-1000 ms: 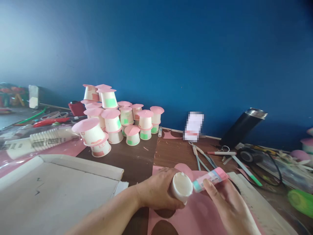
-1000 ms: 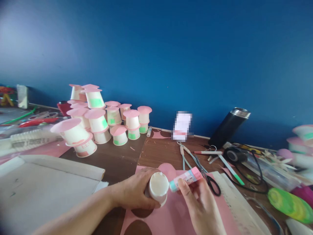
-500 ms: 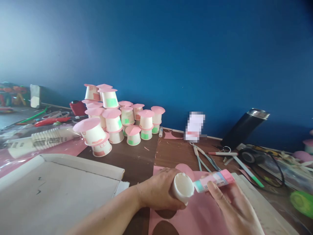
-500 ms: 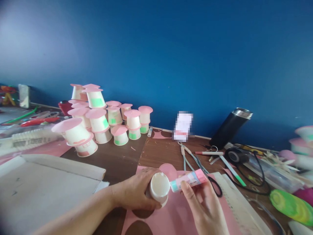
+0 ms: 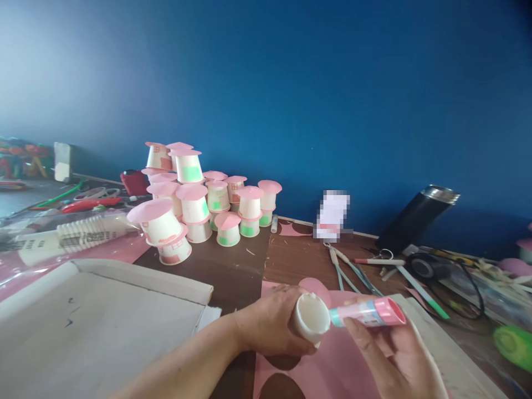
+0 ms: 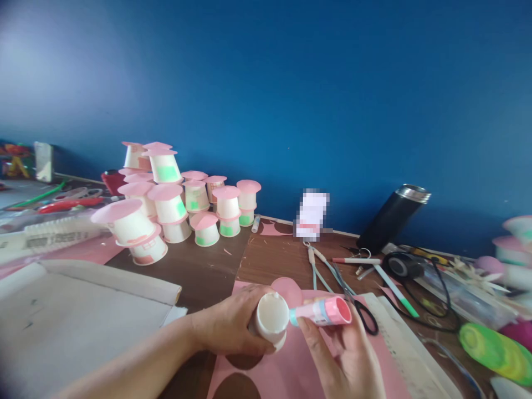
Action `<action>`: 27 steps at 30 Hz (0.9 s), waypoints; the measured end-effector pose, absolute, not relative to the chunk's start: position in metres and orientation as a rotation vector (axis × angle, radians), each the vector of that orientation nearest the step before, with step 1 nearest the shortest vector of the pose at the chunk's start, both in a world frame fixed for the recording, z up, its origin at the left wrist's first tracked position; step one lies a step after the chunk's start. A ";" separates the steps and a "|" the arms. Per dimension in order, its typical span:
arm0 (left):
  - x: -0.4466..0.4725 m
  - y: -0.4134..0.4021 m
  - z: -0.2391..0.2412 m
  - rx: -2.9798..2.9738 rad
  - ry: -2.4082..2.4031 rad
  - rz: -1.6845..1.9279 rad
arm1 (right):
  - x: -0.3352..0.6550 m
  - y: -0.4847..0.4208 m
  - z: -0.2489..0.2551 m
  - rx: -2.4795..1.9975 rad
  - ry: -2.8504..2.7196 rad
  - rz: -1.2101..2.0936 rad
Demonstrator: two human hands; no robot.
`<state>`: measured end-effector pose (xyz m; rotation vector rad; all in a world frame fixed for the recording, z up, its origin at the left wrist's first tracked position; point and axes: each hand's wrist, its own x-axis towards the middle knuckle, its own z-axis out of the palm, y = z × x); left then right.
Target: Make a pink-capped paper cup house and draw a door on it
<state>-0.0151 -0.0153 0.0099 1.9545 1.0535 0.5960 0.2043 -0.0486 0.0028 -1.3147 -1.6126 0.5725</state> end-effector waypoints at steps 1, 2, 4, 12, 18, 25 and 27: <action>-0.015 -0.015 0.009 1.954 1.049 0.600 | 0.203 -0.049 0.003 -1.321 -1.609 0.561; -0.015 -0.015 0.008 1.950 1.050 0.603 | 0.203 -0.049 0.002 -1.327 -1.604 0.554; -0.015 -0.016 0.007 1.949 1.056 0.607 | 0.202 -0.050 0.001 -1.359 -1.604 0.529; -0.015 -0.015 0.005 1.991 1.045 0.623 | 0.201 -0.046 -0.004 -1.415 -1.653 0.450; -0.014 -0.014 0.006 2.001 1.043 0.608 | 0.202 -0.043 0.005 -1.359 -1.496 0.599; -0.015 -0.015 0.002 1.991 1.059 0.605 | 0.202 -0.043 0.002 -1.346 -1.538 0.603; -0.015 -0.015 0.002 1.997 1.053 0.603 | 0.203 -0.044 -0.002 -1.349 -1.566 0.600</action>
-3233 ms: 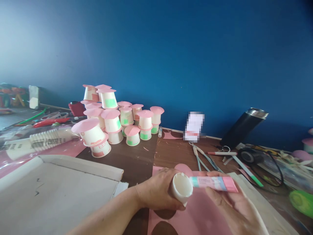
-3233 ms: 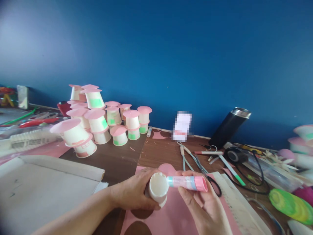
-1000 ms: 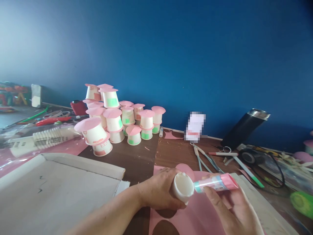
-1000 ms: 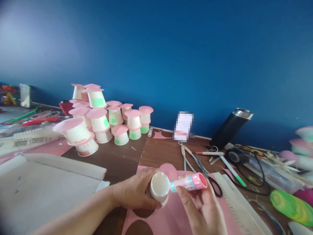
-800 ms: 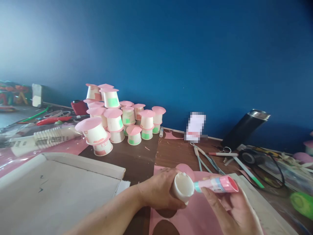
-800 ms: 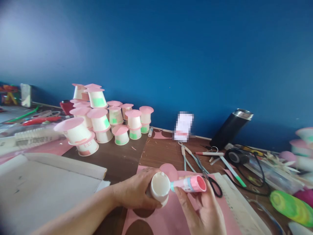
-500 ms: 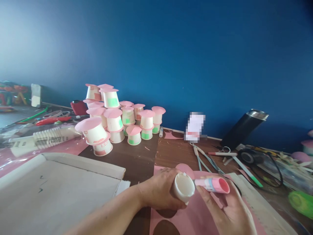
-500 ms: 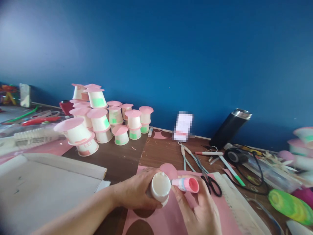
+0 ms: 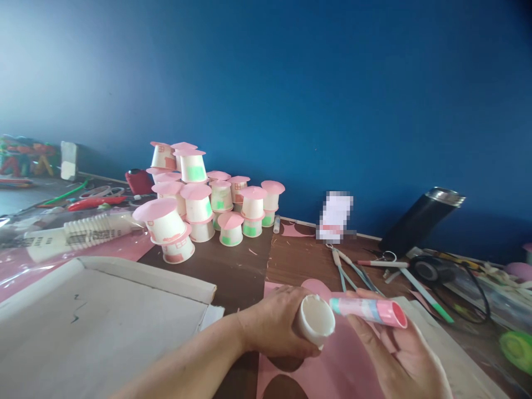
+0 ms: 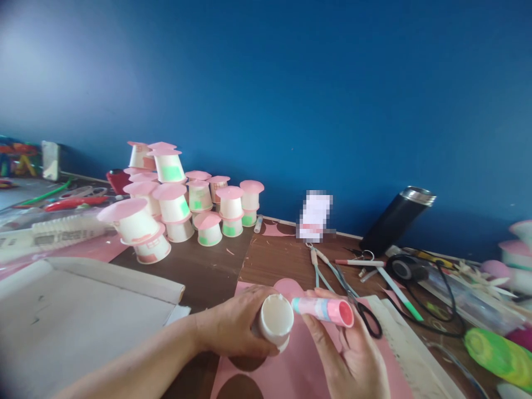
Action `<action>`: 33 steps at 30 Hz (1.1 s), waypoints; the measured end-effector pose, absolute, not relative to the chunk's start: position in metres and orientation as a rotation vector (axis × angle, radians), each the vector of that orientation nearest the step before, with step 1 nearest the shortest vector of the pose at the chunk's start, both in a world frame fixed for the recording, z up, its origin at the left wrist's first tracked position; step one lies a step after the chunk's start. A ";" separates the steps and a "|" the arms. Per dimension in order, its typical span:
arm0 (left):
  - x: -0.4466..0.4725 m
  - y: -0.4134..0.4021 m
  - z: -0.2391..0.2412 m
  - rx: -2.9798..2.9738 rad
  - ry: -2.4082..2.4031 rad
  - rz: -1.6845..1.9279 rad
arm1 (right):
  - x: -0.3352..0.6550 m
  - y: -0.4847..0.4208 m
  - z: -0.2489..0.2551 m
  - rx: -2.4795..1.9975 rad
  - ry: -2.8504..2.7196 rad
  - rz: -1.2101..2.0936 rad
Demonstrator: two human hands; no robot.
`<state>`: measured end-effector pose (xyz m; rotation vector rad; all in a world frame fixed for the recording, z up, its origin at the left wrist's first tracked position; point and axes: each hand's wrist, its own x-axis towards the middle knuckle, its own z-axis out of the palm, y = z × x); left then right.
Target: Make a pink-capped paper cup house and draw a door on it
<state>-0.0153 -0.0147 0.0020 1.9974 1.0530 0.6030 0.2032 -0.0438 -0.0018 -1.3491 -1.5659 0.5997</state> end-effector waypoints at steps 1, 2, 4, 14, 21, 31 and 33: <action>-0.015 -0.015 0.002 1.998 1.050 0.600 | 0.204 -0.044 -0.003 -1.340 -1.580 0.598; -0.015 -0.015 0.002 1.997 1.047 0.599 | 0.205 -0.044 -0.004 -1.326 -1.595 0.595; -0.015 -0.015 0.001 1.995 1.046 0.603 | 0.206 -0.044 -0.005 -1.310 -1.624 0.581; -0.014 -0.013 -0.001 1.997 1.080 0.597 | 0.201 -0.049 0.004 -1.103 -1.863 0.311; -0.014 -0.014 0.000 1.982 1.100 0.580 | 0.200 -0.051 0.010 -1.066 -1.886 0.319; -0.013 -0.015 0.005 1.995 1.103 0.581 | 0.199 -0.053 0.012 -1.070 -1.913 0.263; -0.013 -0.015 0.008 2.002 1.106 0.565 | 0.200 -0.053 0.012 -1.056 -1.928 0.234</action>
